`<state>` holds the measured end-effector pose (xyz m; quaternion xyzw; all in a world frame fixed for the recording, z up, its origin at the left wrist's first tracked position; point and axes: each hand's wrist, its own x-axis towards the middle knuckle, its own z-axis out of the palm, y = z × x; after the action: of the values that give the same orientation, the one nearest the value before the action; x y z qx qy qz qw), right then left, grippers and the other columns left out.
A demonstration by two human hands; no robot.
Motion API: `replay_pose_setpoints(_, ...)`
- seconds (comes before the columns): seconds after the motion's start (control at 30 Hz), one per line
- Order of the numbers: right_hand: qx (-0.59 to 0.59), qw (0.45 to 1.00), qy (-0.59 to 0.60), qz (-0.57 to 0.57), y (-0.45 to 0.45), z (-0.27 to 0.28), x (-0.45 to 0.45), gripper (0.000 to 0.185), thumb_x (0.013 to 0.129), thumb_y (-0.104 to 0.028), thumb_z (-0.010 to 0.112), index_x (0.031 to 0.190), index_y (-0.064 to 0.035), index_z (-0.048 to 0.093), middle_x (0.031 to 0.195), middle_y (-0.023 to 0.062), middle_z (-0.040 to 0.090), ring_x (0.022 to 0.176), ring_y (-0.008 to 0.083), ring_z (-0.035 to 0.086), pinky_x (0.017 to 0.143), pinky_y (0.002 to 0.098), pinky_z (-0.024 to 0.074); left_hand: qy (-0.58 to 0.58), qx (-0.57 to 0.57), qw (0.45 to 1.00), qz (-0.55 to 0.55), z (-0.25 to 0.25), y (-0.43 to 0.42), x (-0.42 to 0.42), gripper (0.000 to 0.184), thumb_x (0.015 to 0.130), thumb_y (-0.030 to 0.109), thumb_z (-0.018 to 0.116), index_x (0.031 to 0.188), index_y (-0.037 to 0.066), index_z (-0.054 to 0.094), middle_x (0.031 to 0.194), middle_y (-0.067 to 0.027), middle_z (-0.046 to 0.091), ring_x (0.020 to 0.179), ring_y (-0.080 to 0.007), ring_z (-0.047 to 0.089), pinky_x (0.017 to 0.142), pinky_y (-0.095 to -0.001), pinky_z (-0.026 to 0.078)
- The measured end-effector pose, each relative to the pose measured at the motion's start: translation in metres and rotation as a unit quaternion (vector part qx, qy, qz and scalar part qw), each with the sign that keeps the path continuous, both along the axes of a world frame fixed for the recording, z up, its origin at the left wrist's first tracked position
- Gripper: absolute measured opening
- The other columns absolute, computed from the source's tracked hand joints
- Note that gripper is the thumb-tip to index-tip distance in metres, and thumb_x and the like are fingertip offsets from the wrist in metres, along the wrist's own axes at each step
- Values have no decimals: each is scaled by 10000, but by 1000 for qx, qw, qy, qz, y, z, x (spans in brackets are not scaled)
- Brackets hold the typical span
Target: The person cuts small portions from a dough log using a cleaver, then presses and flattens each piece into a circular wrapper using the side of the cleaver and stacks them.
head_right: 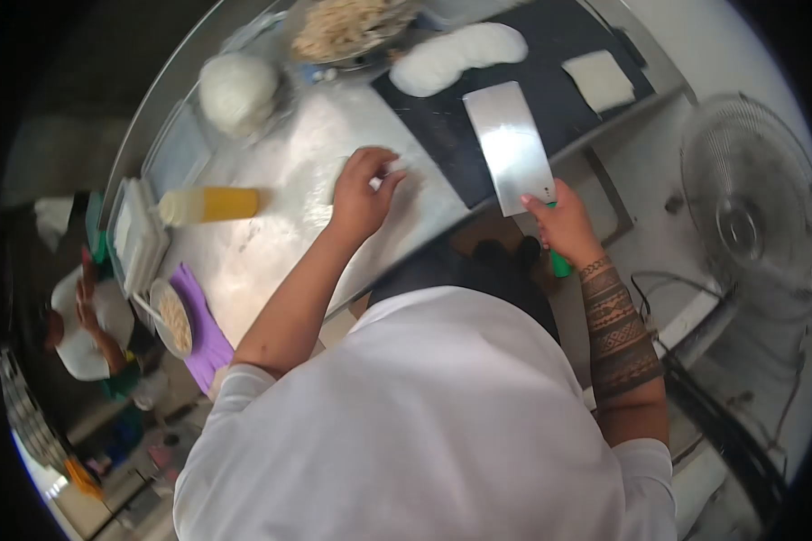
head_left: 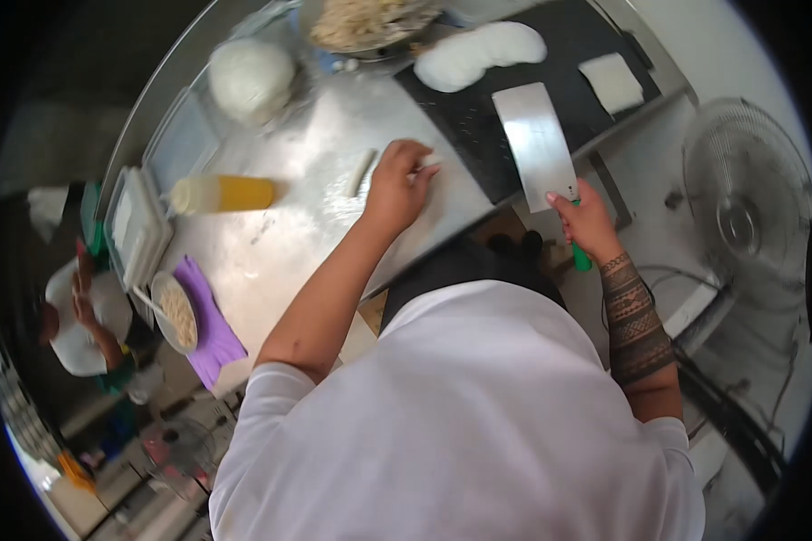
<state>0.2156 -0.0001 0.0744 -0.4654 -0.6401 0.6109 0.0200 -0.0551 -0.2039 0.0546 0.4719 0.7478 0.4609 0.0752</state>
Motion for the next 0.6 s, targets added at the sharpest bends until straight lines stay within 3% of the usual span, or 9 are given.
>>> replay_pose_setpoints(0.03,-7,999,19,-45,3,-15,19,287,1009,-265,742,1164,-55,622,692,-30,497,493,54,456,430,259,425,20,-5,998,-60,-1,28,9,244,892,88,809,1113,31,723,1058,-132,685,882,-283,692,789,-385,574)
replay_pose_setpoints(0.1,-38,994,20,-100,8,-36,53,298,1007,-275,746,1150,-47,619,691,-23,510,491,69,463,438,271,436,53,-11,986,-159,-7,80,26,205,895,81,777,1089,36,733,1058,-145,674,957,-367,679,845,-419,569)
replay_pose_setpoints(0.2,-55,988,24,-140,2,-57,83,320,1006,-298,747,1151,-43,619,691,-19,519,493,81,474,444,279,447,150,-118,952,-240,-40,120,29,192,902,110,752,1082,43,745,1062,-137,681,977,-364,673,875,-443,557)
replay_pose_setpoints(0.33,-54,990,5,-133,-5,-78,108,344,1000,-325,750,1148,-38,631,700,-16,539,501,87,497,447,281,446,240,-126,922,-276,-33,122,24,177,885,117,753,1055,79,778,1024,-67,708,1063,-333,662,940,-449,519)
replay_pose_setpoints(0.37,-54,990,0,-129,-5,-78,114,356,994,-329,756,1155,-35,637,704,-14,547,505,86,503,448,282,446,216,-246,894,-306,-24,125,19,361,932,335,746,1217,114,762,1297,-117,684,1305,-385,578,1098,-531,437)
replay_pose_setpoints(0.47,-23,994,-12,-108,17,-66,120,390,978,-338,774,1179,-26,653,711,-7,570,510,85,514,451,286,442,350,-57,905,-236,13,139,34,725,942,632,656,1495,167,603,1621,-231,438,1513,-476,367,1214,-666,259)
replay_pose_setpoints(0.57,64,993,-38,-90,62,-19,106,420,960,-350,790,1204,-29,672,701,-2,587,498,81,502,456,282,427,331,-99,913,-219,-1,178,53,976,915,815,527,1669,217,358,1745,-283,148,1592,-525,166,1235,-733,108)
replay_pose_setpoints(0.6,100,991,-15,-91,84,-8,95,418,960,-360,792,1187,-30,674,696,-6,587,498,77,499,459,277,421,337,-116,905,-233,-13,185,62,959,943,802,486,1691,231,303,1728,-302,188,1583,-537,183,1251,-711,109)
